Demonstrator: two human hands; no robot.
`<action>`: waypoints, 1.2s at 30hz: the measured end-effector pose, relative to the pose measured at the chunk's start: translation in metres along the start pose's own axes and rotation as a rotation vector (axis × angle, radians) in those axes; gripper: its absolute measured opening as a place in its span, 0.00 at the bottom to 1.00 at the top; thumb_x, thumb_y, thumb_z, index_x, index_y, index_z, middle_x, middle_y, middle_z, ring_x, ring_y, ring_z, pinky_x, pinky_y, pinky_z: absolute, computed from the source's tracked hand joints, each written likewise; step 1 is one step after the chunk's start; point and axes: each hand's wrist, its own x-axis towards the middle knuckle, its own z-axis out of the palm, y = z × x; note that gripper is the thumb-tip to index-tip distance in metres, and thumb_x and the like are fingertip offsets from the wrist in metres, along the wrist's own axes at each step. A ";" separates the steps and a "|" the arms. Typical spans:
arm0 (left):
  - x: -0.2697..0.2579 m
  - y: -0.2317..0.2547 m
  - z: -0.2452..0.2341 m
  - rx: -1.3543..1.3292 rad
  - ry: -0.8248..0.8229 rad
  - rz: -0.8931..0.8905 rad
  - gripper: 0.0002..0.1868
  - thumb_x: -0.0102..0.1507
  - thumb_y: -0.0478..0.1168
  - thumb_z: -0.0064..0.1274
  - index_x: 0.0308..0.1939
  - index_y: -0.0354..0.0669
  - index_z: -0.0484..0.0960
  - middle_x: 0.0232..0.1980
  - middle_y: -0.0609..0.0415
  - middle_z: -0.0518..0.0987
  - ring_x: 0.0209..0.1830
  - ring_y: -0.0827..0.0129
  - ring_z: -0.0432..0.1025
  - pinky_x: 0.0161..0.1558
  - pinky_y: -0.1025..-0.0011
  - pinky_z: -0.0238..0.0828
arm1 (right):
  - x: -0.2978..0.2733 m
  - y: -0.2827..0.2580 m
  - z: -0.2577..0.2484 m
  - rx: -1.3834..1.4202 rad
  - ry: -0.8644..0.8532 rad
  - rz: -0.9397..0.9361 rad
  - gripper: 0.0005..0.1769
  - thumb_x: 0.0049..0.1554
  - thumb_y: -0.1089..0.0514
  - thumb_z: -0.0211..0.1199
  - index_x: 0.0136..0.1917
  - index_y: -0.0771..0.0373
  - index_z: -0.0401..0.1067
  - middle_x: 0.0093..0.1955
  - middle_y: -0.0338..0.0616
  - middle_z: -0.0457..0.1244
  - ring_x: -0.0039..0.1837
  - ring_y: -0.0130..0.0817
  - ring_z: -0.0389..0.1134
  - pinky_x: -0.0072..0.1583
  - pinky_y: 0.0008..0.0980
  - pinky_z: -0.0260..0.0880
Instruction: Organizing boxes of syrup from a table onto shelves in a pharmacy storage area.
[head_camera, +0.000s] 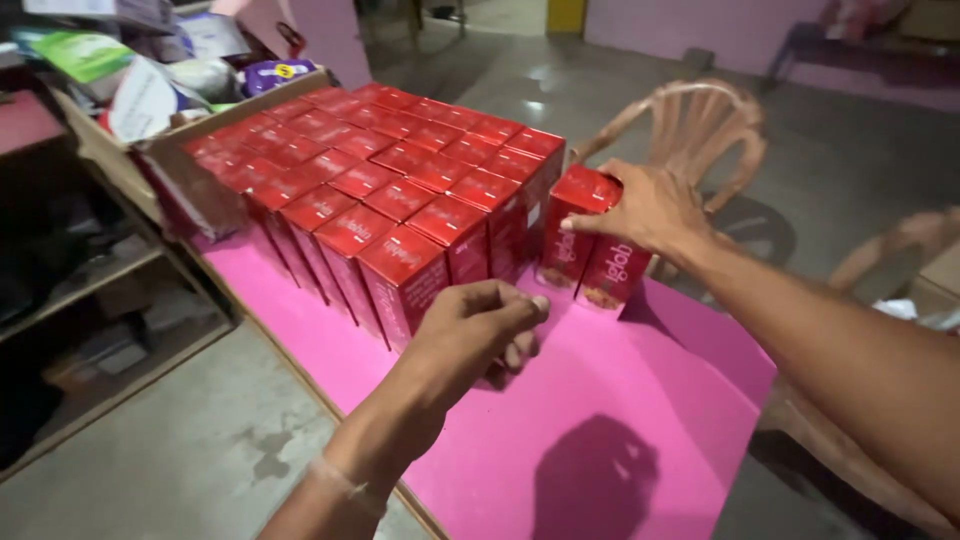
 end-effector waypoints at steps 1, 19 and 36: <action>0.003 -0.007 -0.003 -0.002 -0.019 -0.005 0.12 0.64 0.46 0.53 0.34 0.42 0.80 0.25 0.61 0.76 0.22 0.77 0.68 0.27 0.77 0.65 | -0.014 -0.005 -0.003 -0.007 -0.002 0.019 0.52 0.41 0.24 0.71 0.71 0.53 0.68 0.57 0.54 0.71 0.59 0.50 0.73 0.62 0.50 0.71; 0.064 -0.075 -0.004 0.129 -0.399 -0.036 0.46 0.49 0.34 0.70 0.68 0.39 0.62 0.59 0.49 0.80 0.58 0.65 0.78 0.61 0.69 0.74 | -0.173 -0.021 -0.032 0.416 -0.106 0.039 0.68 0.33 0.49 0.86 0.80 0.48 0.52 0.73 0.48 0.58 0.75 0.43 0.59 0.71 0.43 0.62; 0.037 -0.058 0.027 0.121 -0.766 -0.003 0.46 0.50 0.43 0.70 0.70 0.39 0.67 0.61 0.46 0.81 0.59 0.64 0.76 0.62 0.66 0.67 | -0.273 -0.056 -0.050 0.639 0.184 0.755 0.38 0.36 0.56 0.79 0.61 0.60 0.73 0.54 0.42 0.73 0.54 0.33 0.74 0.58 0.37 0.76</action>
